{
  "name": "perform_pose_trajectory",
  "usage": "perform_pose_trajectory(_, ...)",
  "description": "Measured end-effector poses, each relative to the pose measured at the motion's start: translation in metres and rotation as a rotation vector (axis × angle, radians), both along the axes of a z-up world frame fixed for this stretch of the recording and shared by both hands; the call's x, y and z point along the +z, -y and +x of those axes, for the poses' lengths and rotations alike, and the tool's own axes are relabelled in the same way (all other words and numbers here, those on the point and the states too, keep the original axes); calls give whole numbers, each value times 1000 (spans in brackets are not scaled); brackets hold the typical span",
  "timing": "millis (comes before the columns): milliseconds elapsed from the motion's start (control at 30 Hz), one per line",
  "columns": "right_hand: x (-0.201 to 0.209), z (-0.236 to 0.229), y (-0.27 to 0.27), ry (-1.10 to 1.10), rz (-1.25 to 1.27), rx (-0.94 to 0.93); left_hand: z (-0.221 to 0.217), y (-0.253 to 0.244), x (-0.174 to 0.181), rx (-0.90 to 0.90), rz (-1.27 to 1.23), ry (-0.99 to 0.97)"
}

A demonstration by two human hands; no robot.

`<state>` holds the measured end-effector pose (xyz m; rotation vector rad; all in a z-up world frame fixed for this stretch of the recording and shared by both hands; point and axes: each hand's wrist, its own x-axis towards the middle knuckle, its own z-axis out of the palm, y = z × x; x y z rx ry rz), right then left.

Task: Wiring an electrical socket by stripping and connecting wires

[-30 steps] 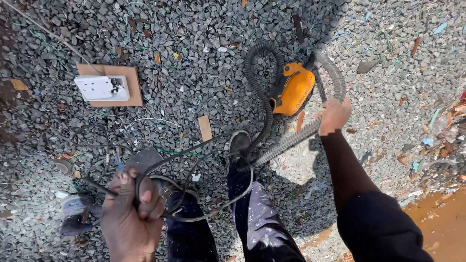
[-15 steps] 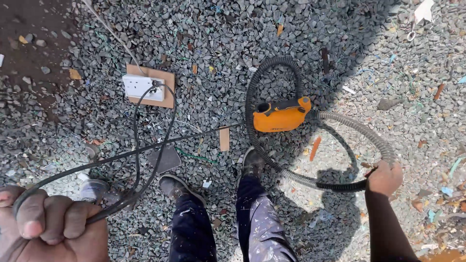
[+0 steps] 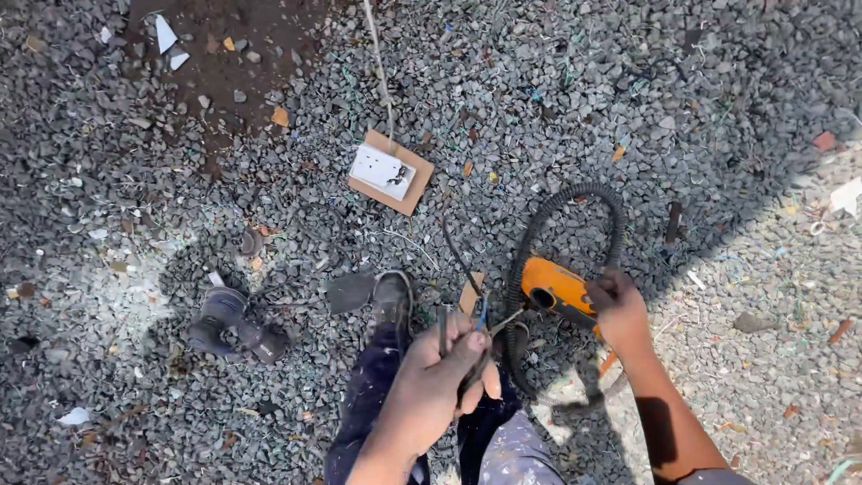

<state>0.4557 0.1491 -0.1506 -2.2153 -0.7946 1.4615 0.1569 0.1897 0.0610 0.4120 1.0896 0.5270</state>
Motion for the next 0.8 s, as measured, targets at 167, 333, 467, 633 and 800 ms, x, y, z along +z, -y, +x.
perform_pose_trajectory(167,-12,-77,-73,-118,129,145,-49,-31,-58,47,-126,-537)
perform_pose_trajectory(333,-30,-156,-133,38,3,296,-104,-18,-176,144,-134,-539)
perform_pose_trajectory(467,-97,-208,-187,-46,-47,298,-130,-10,-248,312,-133,-688)
perform_pose_trajectory(633,-144,-285,-308,-9,35,467,-167,-15,-295,471,-242,-614)
perform_pose_trajectory(800,-225,-302,-356,-285,413,318,-193,-78,-278,464,-274,-594)
